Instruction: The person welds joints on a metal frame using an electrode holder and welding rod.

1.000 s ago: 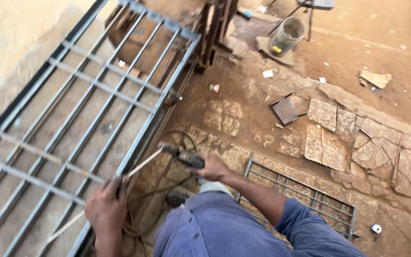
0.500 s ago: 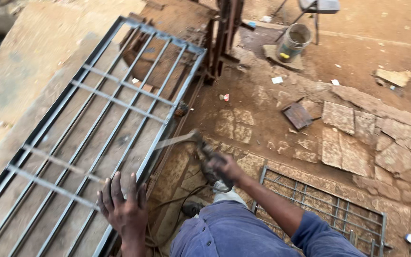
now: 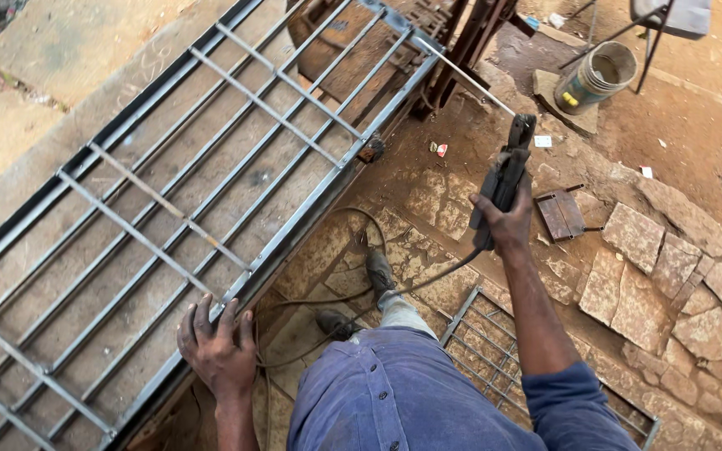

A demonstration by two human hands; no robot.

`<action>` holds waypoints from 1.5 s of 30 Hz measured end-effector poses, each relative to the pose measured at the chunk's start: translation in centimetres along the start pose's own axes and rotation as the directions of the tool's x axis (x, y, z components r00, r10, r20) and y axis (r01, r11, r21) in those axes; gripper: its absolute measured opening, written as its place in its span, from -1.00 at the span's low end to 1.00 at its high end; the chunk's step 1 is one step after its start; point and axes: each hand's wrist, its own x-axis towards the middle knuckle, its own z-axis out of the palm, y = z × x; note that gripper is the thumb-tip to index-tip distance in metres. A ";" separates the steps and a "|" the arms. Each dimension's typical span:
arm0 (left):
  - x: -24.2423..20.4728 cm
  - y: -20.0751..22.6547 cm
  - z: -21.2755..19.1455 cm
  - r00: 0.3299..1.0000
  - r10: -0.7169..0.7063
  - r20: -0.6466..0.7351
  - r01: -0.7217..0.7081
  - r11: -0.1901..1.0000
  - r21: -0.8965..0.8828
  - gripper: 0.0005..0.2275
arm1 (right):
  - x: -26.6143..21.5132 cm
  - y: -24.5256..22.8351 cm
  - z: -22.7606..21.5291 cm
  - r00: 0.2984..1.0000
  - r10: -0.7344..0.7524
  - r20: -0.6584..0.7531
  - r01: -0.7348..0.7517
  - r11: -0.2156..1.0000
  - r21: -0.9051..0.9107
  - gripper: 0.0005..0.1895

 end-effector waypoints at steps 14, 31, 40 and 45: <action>-1.7 -2.5 0.6 0.998 -0.057 0.037 0.054 0.995 0.085 -0.76 | 6.7 3.7 2.1 0.988 -0.152 0.008 0.140 0.889 -0.435 0.31; -1.0 -0.9 0.4 0.997 -0.063 0.032 0.063 0.998 -0.007 -0.75 | 2.2 0.5 2.4 0.985 -0.089 0.150 0.123 0.964 -0.237 0.11; -1.1 0.1 3.2 0.997 -0.022 0.076 0.027 0.998 -0.059 -0.73 | -9.1 0.1 4.2 0.832 -0.200 0.518 0.459 0.773 -0.439 -0.01; -1.4 0.6 4.6 0.996 -0.014 0.090 0.024 0.994 -0.105 -0.74 | -12.8 -0.5 5.4 0.743 -0.116 0.659 0.572 0.621 -0.536 -0.02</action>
